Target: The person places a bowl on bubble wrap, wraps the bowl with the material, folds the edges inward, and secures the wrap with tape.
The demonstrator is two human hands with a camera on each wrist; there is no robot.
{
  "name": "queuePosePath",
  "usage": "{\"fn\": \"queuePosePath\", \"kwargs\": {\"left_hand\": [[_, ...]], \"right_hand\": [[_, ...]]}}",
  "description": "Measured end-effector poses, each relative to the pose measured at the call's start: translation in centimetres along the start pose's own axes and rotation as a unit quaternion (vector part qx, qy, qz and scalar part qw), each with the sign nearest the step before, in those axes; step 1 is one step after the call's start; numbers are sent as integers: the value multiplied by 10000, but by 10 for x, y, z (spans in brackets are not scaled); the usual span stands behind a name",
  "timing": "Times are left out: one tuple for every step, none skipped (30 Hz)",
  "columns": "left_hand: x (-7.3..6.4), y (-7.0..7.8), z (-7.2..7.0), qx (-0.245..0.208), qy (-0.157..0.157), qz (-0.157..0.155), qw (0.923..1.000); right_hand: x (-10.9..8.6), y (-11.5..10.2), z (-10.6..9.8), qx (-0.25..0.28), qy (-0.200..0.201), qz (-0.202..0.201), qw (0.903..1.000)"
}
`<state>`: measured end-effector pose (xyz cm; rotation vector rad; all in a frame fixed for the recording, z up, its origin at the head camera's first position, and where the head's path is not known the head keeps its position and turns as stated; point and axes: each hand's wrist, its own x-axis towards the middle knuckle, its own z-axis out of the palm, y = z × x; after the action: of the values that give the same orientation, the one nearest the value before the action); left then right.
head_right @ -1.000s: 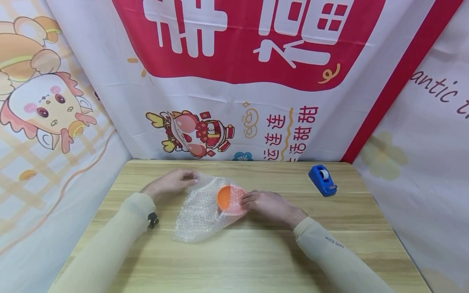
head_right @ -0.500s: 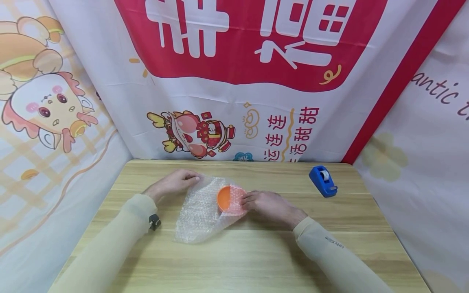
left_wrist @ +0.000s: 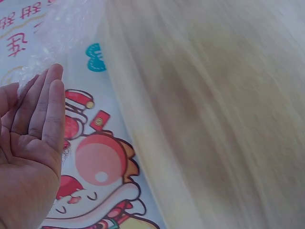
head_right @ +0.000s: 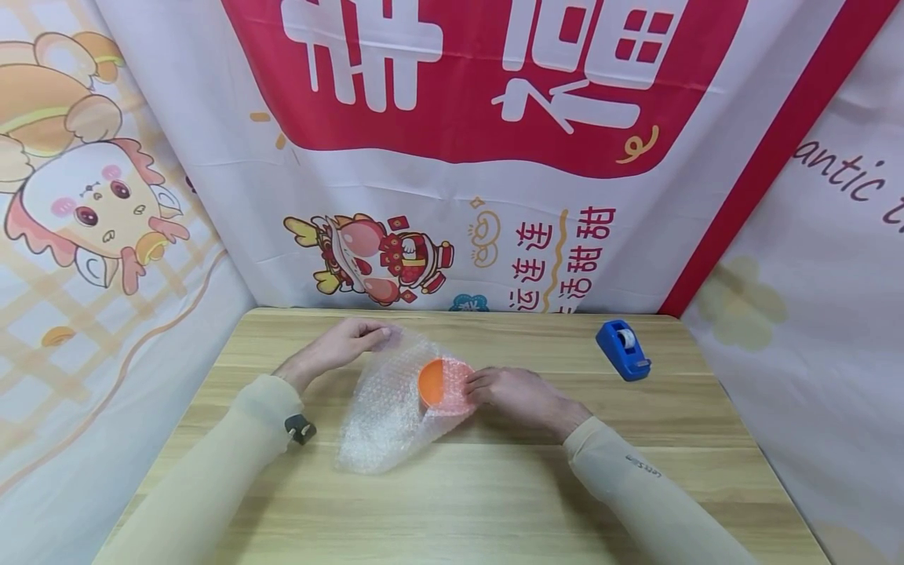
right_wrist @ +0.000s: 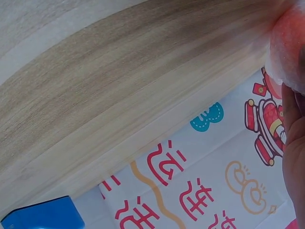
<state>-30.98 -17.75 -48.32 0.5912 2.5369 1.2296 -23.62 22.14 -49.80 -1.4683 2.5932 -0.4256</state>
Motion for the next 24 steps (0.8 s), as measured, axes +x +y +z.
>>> {"fn": "queuePosePath", "kwargs": {"left_hand": [[0,3,0,-22,14,27,10000],[-1,6,0,-29,29,43,10000],[-2,9,0,-69,28,65,10000],[-3,12,0,-89,27,69,9999],[-3,16,1,-107,27,70,9999],[-4,20,1,-173,1,40,9998],[-5,23,1,-278,-38,5,9996],[-6,27,1,-365,-72,-31,9993],[-7,31,2,-486,-121,-62,9987],[-8,34,3,-591,-160,-95,9981],[-8,37,4,-743,-220,-100,9969],[-9,41,5,-895,-278,-102,9955],[-9,43,7,-1000,-319,-70,9944],[-10,46,8,-1051,-349,-25,9938],[-10,48,11,-1135,-400,33,9927],[-10,50,13,-1177,-440,95,9920],[-10,51,15,-1239,-502,157,9909],[-10,53,17,-1262,-549,196,9903],[-11,55,19,-1282,-595,227,9897],[-11,57,21,-1295,-642,252,9892],[-11,59,22,-1309,-688,264,9887],[-12,60,24,-1318,-722,259,9883],[-12,61,25,-1298,-742,251,9884],[-11,62,27,-1235,-745,247,9892]], "right_hand": [[0,0,0,-13,-6,11,10000],[0,-1,-1,-54,-15,12,10000],[0,-1,-1,-85,-22,4,10000],[0,-1,-1,-45,-17,7,10000],[0,-1,-1,27,-14,19,10000],[0,-1,-1,74,-5,24,10000],[0,0,-1,112,12,9,9999],[0,0,-1,174,21,17,9998],[0,0,-1,189,24,21,9998],[1,1,0,220,25,38,9997],[1,1,0,239,13,66,9997],[1,1,0,239,0,87,9997],[1,2,0,267,-8,106,9996],[1,2,0,269,-28,137,9995],[1,2,0,255,-45,151,9996],[2,2,0,271,-56,164,9995],[2,2,0,321,-65,188,9993],[2,2,0,407,-81,234,9989],[2,2,1,479,-88,286,9984],[2,2,1,550,-109,347,9978],[2,2,1,631,-132,404,9971],[2,3,1,659,-152,437,9967],[2,3,1,706,-161,476,9962],[2,3,1,662,-166,468,9966]]}}
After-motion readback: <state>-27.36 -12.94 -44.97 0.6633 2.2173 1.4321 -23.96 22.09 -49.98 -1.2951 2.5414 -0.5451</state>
